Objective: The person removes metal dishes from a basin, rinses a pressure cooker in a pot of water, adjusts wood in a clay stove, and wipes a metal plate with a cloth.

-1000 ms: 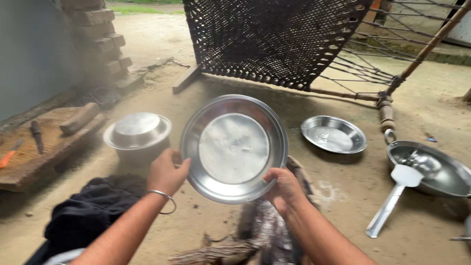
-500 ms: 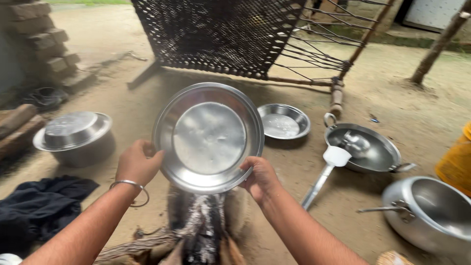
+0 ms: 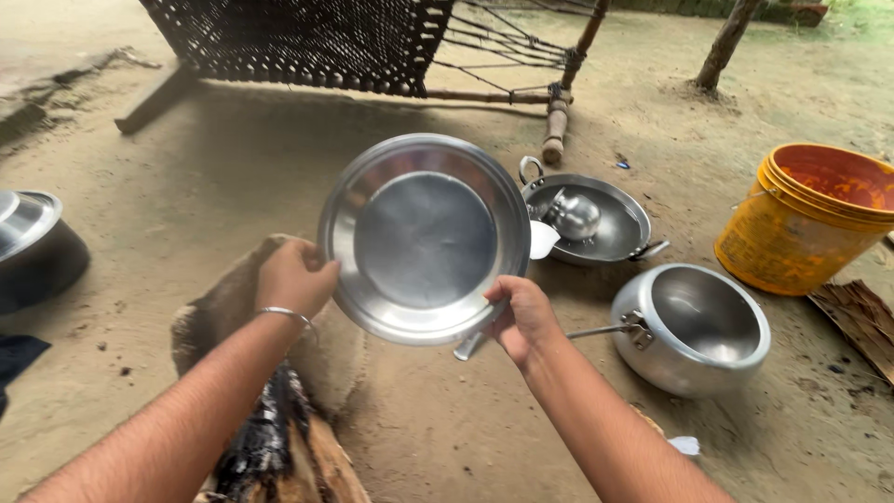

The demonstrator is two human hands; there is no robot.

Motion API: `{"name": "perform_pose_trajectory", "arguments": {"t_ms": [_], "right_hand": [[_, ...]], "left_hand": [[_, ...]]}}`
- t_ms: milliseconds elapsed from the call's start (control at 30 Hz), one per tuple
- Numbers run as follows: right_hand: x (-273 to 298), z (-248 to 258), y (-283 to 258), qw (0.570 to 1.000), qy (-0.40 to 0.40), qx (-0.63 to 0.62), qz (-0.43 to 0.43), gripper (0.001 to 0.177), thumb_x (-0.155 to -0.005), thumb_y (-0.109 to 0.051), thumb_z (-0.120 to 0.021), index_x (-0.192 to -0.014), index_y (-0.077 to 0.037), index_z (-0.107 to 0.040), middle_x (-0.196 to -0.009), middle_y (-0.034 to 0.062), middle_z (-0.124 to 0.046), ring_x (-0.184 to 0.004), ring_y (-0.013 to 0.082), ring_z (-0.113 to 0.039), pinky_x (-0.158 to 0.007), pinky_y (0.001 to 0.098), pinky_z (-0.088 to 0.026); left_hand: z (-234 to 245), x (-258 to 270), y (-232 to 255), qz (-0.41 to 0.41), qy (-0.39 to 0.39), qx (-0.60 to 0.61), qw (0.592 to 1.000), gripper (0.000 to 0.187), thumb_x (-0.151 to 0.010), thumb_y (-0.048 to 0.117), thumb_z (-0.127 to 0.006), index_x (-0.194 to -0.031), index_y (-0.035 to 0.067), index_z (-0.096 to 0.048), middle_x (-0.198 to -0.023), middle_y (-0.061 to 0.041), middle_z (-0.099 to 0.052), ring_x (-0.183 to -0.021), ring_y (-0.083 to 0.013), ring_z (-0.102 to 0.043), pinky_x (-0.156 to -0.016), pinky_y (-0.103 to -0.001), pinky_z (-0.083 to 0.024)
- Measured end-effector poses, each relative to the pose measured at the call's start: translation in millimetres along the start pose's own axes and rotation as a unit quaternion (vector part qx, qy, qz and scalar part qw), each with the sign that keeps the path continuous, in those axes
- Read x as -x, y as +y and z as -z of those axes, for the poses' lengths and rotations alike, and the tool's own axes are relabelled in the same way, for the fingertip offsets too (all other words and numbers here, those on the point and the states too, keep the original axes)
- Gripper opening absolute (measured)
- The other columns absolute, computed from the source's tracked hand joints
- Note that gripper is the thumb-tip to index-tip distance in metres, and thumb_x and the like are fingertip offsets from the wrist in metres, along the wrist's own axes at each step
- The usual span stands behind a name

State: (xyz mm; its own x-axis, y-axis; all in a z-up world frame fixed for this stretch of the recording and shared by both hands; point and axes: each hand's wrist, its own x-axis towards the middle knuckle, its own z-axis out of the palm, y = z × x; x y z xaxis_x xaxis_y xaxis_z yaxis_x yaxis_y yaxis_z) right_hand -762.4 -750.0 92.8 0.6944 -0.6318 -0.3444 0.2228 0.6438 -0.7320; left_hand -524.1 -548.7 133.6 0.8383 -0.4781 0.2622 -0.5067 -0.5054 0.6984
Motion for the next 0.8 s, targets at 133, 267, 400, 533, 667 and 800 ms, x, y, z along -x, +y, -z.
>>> {"name": "perform_pose_trajectory", "arguments": {"t_ms": [133, 267, 400, 533, 667, 800], "right_hand": [[-3.0, 70.1, 29.3, 0.998, 0.026, 0.024, -0.045, 0.011, -0.071, -0.006, -0.057, -0.082, -0.004, -0.057, -0.078, 0.0082, -0.063, -0.072, 0.0234, -0.064, -0.078, 0.0476, -0.058], [-1.8, 125.3, 78.0, 0.992, 0.063, 0.023, -0.107, 0.016, -0.069, -0.006, -0.059, -0.085, -0.005, -0.057, -0.078, 0.0078, -0.061, -0.071, 0.0246, -0.062, -0.075, 0.0478, -0.059], [7.4, 165.0, 132.0, 0.984, 0.089, 0.027, -0.155, 0.024, -0.067, -0.005, -0.058, -0.091, -0.004, -0.057, -0.08, 0.0097, -0.061, -0.071, 0.0274, -0.063, -0.07, 0.0519, -0.058], [5.3, 193.2, 150.2, 0.973, 0.139, 0.001, -0.182, 0.039, -0.067, -0.002, -0.057, -0.106, -0.001, -0.055, -0.093, 0.014, -0.061, -0.081, 0.0305, -0.065, -0.075, 0.0545, -0.06], [10.6, 202.0, 150.8, 0.968, 0.159, 0.002, -0.196, 0.043, -0.068, -0.003, -0.058, -0.109, 0.005, -0.052, -0.097, 0.0179, -0.059, -0.083, 0.0339, -0.065, -0.074, 0.0585, -0.06], [11.5, 205.4, 155.9, 0.96, 0.186, 0.003, -0.211, 0.042, -0.069, -0.002, -0.056, -0.11, 0.004, -0.052, -0.101, 0.0194, -0.061, -0.088, 0.0355, -0.066, -0.081, 0.0614, -0.06]], "left_hand": [[-61.2, 40.7, -23.2, 0.045, -0.037, -0.069, 0.996, 0.041, -0.079, 0.033, -0.082, -0.106, 0.004, -0.073, -0.106, -0.017, -0.075, -0.101, -0.0324, -0.072, -0.091, -0.042, -0.055], [-111.8, 92.1, -56.8, 0.175, -0.116, -0.11, 0.971, 0.043, -0.08, 0.033, -0.08, -0.112, 0.007, -0.072, -0.112, -0.017, -0.076, -0.106, -0.0315, -0.073, -0.096, -0.042, -0.055], [-146.0, 126.9, -80.7, 0.269, -0.185, -0.161, 0.931, 0.038, -0.082, 0.024, -0.075, -0.115, 0.008, -0.072, -0.117, -0.018, -0.074, -0.112, -0.0322, -0.072, -0.098, -0.043, -0.055], [-168.1, 138.8, -97.1, 0.255, -0.223, -0.167, 0.926, 0.041, -0.08, 0.023, -0.073, -0.118, 0.008, -0.071, -0.121, -0.018, -0.072, -0.118, -0.0334, -0.068, -0.101, -0.043, -0.053], [-179.3, 146.2, -94.1, 0.296, -0.259, -0.168, 0.904, 0.045, -0.08, 0.022, -0.07, -0.123, 0.01, -0.067, -0.127, -0.016, -0.069, -0.121, -0.0324, -0.067, -0.103, -0.043, -0.052], [-181.0, 143.0, -94.7, 0.313, -0.264, -0.151, 0.9, 0.047, -0.08, 0.025, -0.071, -0.124, 0.008, -0.066, -0.129, -0.017, -0.069, -0.123, -0.0332, -0.065, -0.105, -0.043, -0.052]]}}
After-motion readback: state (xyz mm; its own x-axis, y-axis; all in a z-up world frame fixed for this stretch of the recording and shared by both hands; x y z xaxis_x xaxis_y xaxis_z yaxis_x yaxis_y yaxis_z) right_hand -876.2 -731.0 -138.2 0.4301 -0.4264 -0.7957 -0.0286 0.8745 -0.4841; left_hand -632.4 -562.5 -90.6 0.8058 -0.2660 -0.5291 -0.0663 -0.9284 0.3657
